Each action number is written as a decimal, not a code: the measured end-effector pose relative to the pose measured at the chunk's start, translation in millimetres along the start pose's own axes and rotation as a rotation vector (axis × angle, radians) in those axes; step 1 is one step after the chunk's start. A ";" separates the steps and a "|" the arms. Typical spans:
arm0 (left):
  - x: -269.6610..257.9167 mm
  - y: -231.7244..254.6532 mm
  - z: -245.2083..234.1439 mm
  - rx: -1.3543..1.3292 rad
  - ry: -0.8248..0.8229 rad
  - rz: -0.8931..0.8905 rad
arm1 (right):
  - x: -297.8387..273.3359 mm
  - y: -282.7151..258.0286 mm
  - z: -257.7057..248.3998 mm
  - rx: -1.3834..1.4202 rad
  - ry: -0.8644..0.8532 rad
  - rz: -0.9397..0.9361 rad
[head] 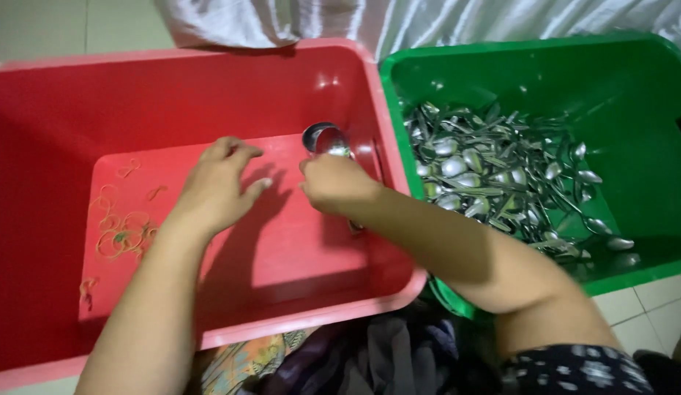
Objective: Bundling metal spoons together using rubber bands
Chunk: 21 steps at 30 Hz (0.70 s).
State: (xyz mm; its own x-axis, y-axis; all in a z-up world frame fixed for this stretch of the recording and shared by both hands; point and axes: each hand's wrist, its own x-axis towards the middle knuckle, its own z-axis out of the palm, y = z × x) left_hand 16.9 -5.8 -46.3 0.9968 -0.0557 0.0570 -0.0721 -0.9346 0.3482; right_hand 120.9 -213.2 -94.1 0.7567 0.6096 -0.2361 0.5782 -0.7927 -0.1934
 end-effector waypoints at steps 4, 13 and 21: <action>-3.4 -4.1 0.3 -0.059 0.035 0.009 | -95.3 69.8 -94.3 0.139 0.276 -0.331; 16.7 67.6 -30.0 0.005 0.119 -0.161 | -123.9 307.2 -18.3 0.384 0.554 0.017; 62.1 162.9 -7.4 -0.279 0.185 0.136 | -113.7 233.0 -1.4 0.212 -0.172 0.060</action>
State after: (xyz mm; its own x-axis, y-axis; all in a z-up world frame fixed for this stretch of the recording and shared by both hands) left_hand 66.9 -158.9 20.9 0.9562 -0.0845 0.2803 -0.2357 -0.7899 0.5661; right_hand 170.1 -467.3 -110.9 0.7145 0.5687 -0.4075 0.4434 -0.8187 -0.3649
